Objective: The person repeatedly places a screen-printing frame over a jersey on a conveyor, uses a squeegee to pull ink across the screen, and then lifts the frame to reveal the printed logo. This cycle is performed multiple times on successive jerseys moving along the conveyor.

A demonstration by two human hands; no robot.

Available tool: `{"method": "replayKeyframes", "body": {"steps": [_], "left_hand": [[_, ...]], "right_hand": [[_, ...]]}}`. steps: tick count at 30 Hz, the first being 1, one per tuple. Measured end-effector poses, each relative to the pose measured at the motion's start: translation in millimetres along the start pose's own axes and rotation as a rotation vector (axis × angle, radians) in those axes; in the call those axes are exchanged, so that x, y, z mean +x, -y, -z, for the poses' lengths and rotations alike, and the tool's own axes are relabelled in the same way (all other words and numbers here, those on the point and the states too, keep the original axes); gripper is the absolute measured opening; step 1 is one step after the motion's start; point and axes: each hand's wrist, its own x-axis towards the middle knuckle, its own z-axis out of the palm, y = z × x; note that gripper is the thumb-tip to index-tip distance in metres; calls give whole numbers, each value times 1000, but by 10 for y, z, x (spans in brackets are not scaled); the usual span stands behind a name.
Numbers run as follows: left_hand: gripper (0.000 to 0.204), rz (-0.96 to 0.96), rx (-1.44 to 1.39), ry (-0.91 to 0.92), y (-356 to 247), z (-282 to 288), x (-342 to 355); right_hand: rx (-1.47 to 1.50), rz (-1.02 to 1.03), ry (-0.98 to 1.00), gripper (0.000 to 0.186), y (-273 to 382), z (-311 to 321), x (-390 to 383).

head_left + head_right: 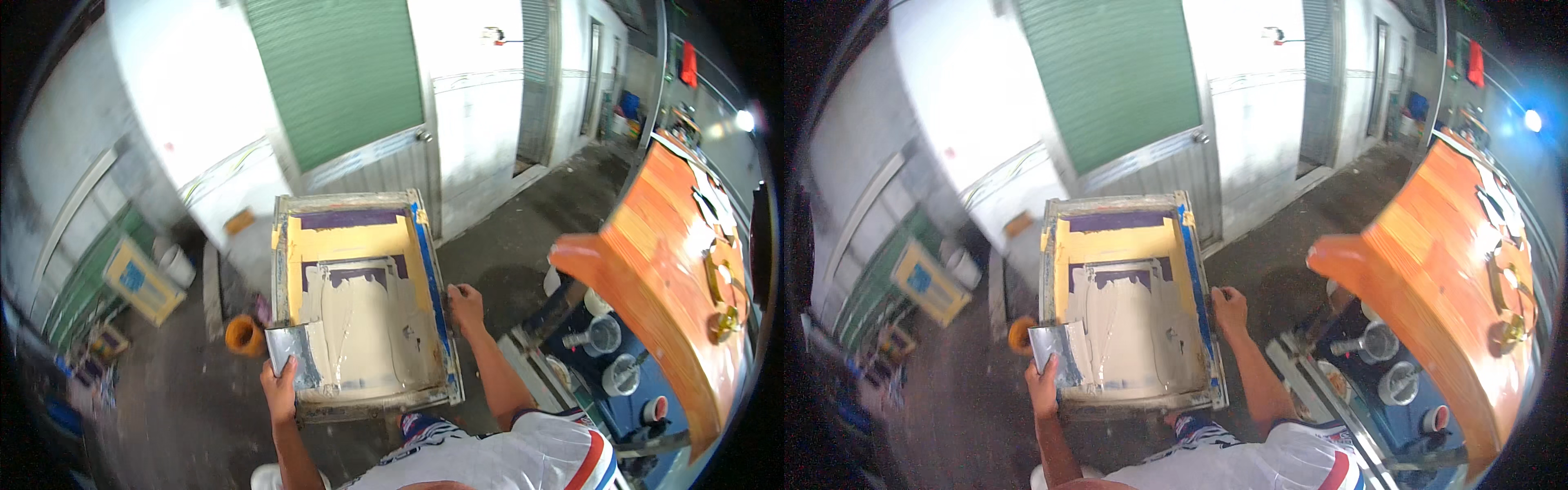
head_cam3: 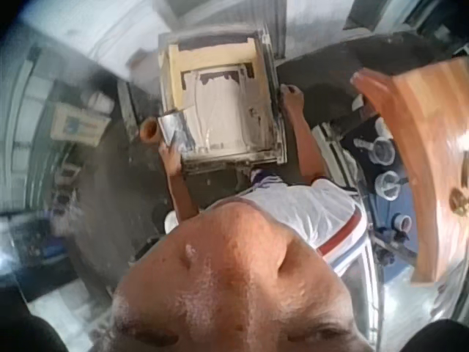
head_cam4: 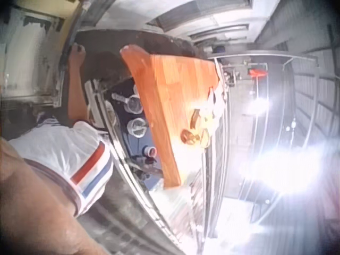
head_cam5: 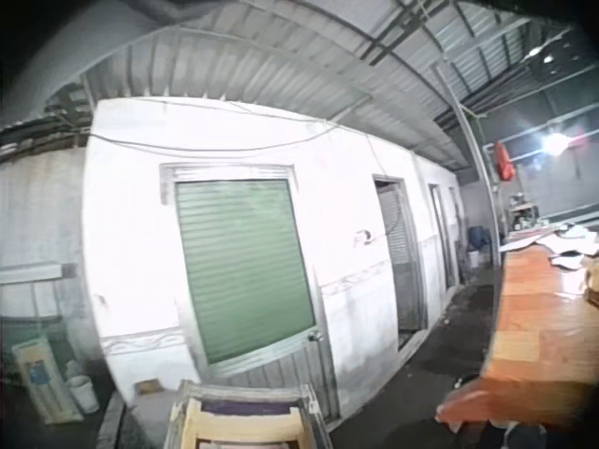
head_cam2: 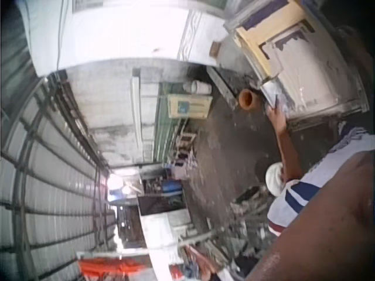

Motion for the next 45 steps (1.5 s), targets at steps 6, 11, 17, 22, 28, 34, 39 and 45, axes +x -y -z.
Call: {"method": "replayKeyframes", "body": {"steps": [6, 11, 17, 22, 28, 34, 39, 45], "left_hand": [[27, 79, -150, 324, -45, -1410, 1890], [31, -15, -149, 430, -151, -1997, 2240], [40, -75, -258, 542, -59, -2092, 2267], [38, -59, -205, 697, 228, -1692, 2481], [34, 9, -399, 798, 469, -1389, 2599], [41, -20, -354, 678, 346, -1044, 2455], [44, 45, -434, 748, 279, -787, 2507], [48, -6, -561, 728, 788, -828, 2440]], "right_hand": [[94, -97, -317, 28, 327, 234, 899], [-121, -11, -482, 44, 701, 739, 1270], [-24, 32, -605, 40, 560, 824, 896], [91, 19, -696, 31, 626, 490, -142], [-32, 11, -768, 31, 706, 227, -703], [-96, 54, -819, 30, 597, 150, -870], [-69, 123, -816, 32, 970, 52, -1106], [-112, 146, -876, 40, 782, -65, -1346]]}}
